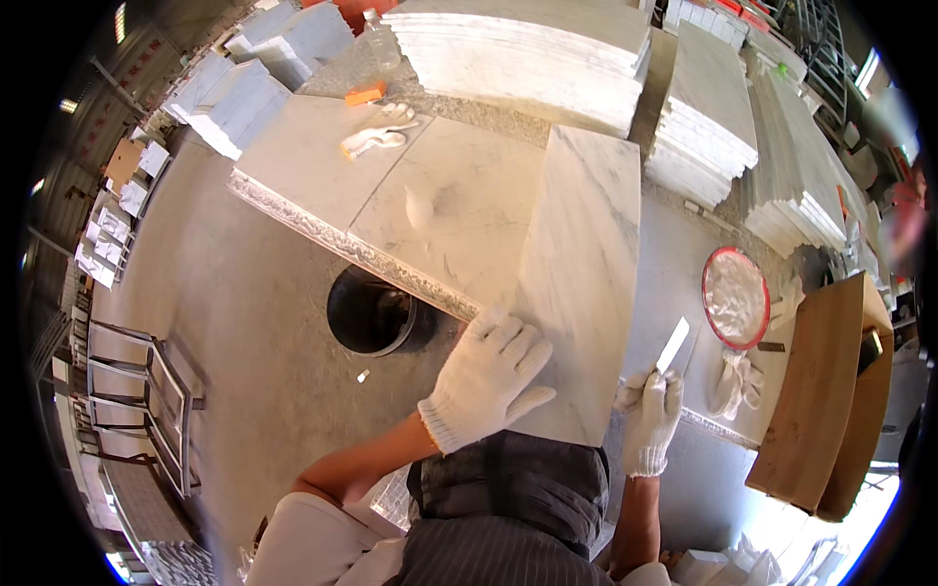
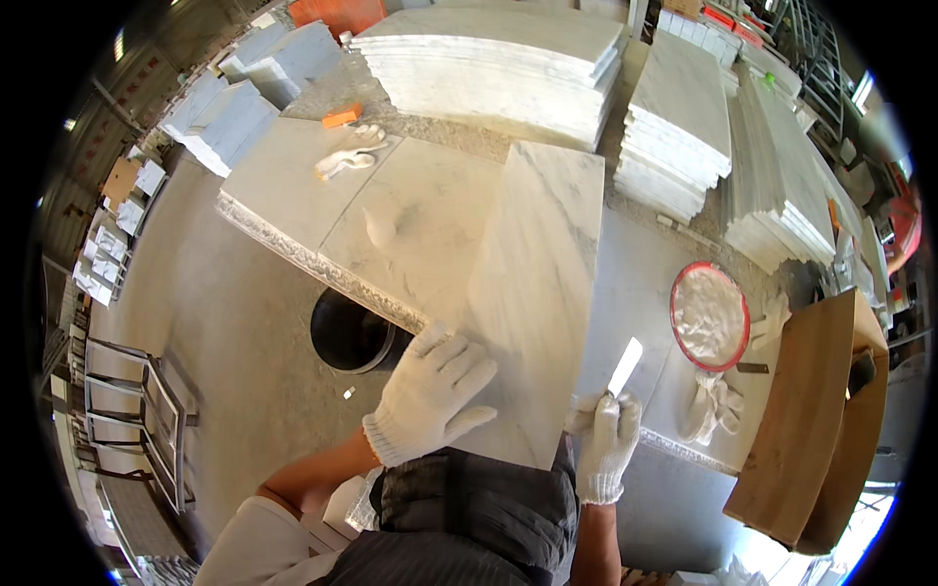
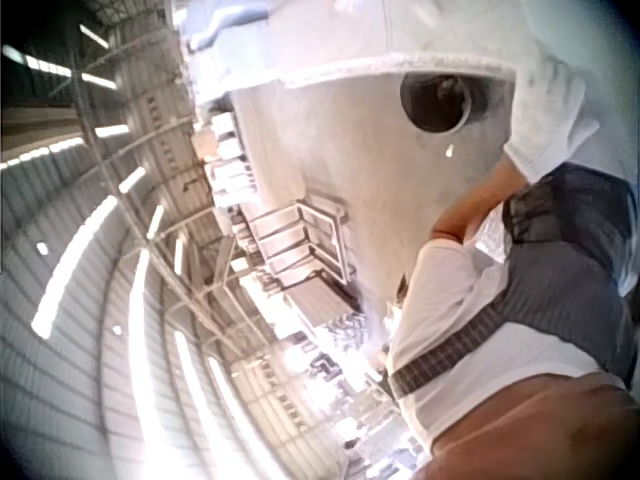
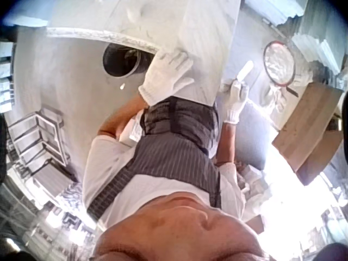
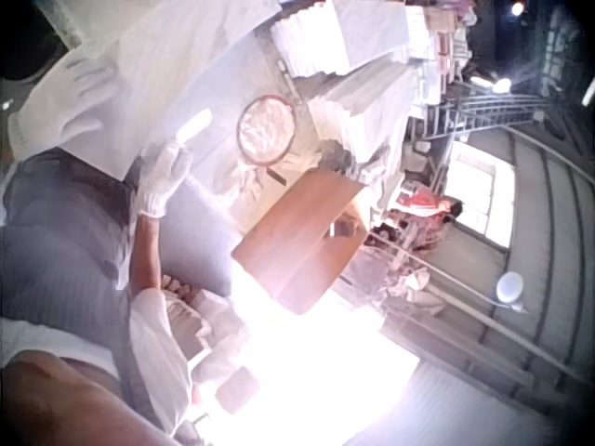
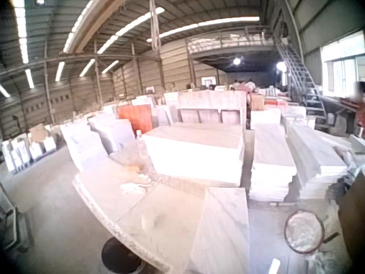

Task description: The person puts on white gloves and uses a metal scraper to remove residue from a white stone slab on a workbench. They repeatedly scrape and wipe the slab surface, then place it on a stack of similar slabs.

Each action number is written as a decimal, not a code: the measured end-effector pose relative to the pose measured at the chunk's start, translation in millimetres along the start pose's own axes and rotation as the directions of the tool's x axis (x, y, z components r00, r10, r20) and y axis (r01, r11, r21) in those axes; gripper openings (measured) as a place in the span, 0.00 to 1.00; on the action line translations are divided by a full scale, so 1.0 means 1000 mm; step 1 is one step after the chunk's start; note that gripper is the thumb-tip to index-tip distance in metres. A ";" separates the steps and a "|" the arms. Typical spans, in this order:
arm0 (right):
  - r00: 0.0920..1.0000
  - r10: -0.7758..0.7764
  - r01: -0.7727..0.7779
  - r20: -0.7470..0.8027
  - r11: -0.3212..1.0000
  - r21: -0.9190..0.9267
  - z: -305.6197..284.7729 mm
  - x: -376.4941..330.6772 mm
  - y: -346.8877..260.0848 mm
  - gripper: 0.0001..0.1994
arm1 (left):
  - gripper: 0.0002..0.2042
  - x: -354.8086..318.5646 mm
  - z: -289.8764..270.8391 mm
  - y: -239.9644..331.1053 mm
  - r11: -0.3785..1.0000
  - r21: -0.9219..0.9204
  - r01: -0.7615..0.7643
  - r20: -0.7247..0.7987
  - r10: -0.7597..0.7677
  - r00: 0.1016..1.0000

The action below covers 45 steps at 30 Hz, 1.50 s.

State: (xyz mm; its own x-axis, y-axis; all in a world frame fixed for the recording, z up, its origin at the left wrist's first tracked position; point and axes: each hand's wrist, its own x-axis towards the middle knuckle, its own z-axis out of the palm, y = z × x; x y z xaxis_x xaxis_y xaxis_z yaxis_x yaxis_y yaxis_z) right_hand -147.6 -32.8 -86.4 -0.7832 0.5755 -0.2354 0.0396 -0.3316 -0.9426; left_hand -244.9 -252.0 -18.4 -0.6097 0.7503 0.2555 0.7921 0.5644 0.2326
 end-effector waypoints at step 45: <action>0.972 -0.161 0.236 0.173 0.625 -0.744 0.051 0.014 0.006 0.09 | 0.17 0.076 -0.047 -0.465 0.772 0.424 0.474 -0.269 -0.392 0.880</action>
State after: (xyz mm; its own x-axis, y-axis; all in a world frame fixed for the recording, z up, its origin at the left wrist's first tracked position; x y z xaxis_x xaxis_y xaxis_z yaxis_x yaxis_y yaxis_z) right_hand -189.7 -65.2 -83.5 -0.8749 0.4829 -0.0356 0.3012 0.4851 -0.8209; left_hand -660.6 -473.8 -62.6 -0.8550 0.3462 0.3861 0.3354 0.9370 -0.0974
